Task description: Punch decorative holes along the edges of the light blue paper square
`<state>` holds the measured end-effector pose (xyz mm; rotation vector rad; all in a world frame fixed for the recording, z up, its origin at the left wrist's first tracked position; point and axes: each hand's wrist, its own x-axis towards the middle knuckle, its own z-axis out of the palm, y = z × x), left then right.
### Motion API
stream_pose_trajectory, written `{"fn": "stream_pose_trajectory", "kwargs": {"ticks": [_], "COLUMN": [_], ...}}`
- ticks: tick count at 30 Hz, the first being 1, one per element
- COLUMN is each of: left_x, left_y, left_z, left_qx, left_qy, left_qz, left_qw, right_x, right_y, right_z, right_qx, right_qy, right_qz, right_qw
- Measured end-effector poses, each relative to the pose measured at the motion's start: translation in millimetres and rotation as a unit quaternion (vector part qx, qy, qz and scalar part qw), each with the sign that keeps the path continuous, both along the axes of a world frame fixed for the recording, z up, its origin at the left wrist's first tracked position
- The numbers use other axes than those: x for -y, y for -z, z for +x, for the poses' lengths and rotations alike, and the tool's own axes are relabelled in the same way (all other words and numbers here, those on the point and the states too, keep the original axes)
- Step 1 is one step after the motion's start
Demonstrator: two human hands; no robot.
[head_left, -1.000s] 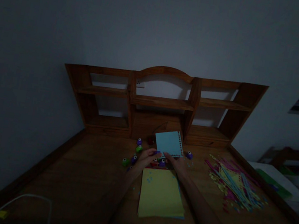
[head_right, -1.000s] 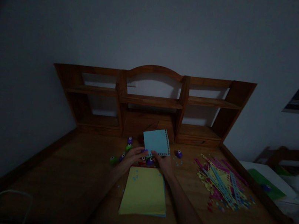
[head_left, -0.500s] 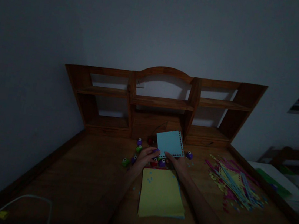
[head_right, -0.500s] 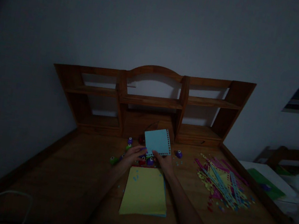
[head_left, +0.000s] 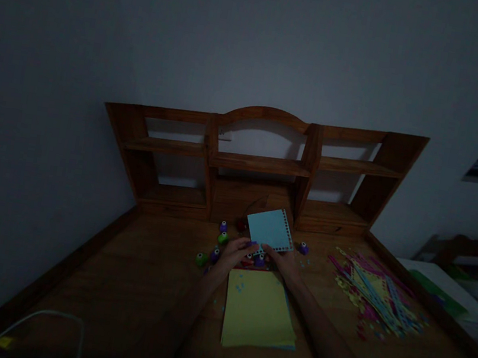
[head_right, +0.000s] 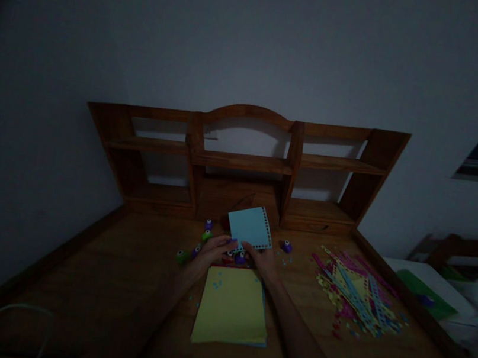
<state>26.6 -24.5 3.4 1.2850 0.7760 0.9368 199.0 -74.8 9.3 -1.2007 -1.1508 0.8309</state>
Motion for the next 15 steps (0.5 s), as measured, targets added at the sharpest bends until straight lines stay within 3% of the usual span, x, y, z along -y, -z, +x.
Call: {"fn": "stream_pose_trajectory", "kwargs": {"ticks": [15], "left_x": [3.8], "left_y": [-3.6], "left_z": [-1.1], "left_qx": [0.001], "left_qy": [-0.006], "left_qz": [-0.006], "left_qw": [1.000], "right_x": [1.1], "right_y": [-0.3], "right_z": [-0.8], "right_qx": [0.005], "right_qy": [0.012], "right_qz": [-0.004], "right_qw": [1.000]}}
